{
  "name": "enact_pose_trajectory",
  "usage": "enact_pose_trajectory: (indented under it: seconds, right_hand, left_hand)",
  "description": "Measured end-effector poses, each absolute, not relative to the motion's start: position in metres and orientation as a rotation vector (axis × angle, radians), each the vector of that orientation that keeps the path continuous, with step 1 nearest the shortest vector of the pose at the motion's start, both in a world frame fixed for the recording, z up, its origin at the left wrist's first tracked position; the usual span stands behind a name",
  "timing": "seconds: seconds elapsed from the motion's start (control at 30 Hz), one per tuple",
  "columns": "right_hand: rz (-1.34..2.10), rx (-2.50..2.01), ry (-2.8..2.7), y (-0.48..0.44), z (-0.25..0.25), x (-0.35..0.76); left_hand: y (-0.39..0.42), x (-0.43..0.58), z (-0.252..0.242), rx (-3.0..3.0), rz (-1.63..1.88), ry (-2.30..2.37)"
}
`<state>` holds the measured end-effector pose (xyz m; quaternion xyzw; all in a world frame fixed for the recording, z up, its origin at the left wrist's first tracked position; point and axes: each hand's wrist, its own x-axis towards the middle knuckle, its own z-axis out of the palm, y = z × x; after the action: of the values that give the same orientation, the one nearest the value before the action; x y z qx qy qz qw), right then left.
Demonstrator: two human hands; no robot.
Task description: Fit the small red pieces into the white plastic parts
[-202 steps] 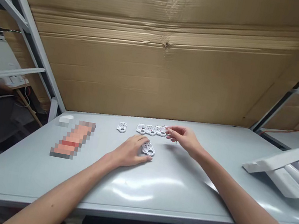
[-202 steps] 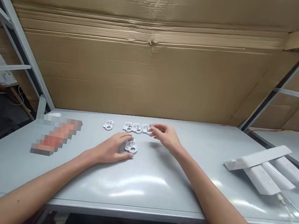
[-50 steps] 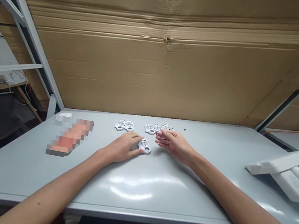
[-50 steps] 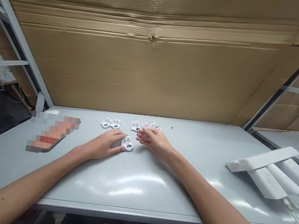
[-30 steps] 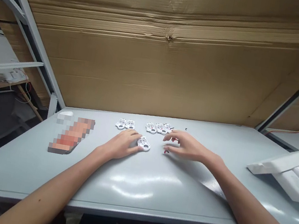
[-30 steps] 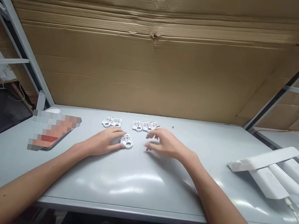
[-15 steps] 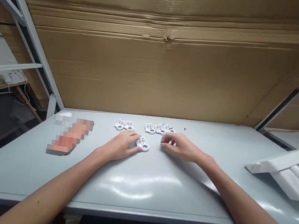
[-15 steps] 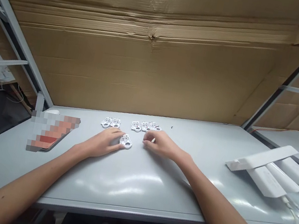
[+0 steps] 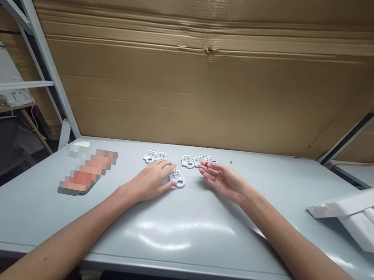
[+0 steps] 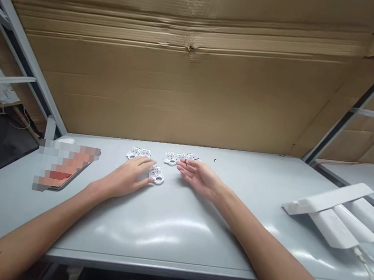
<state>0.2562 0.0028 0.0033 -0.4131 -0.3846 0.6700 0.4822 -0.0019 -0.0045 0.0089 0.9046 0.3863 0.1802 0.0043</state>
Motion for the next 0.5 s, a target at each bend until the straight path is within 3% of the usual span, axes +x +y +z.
enact_pose_trajectory:
  seconds: [0.3, 0.5]
  right_hand:
    - [1.463, -1.066, -1.053, -0.001, 0.018, 0.263]
    - [0.640, -1.314, -1.713, 0.006, 0.015, 0.286]
  left_hand:
    - [-0.016, 0.008, 0.014, 2.898, 0.603, 0.900]
    - [-0.015, 0.000, 0.021, 2.878, 0.410, 0.898]
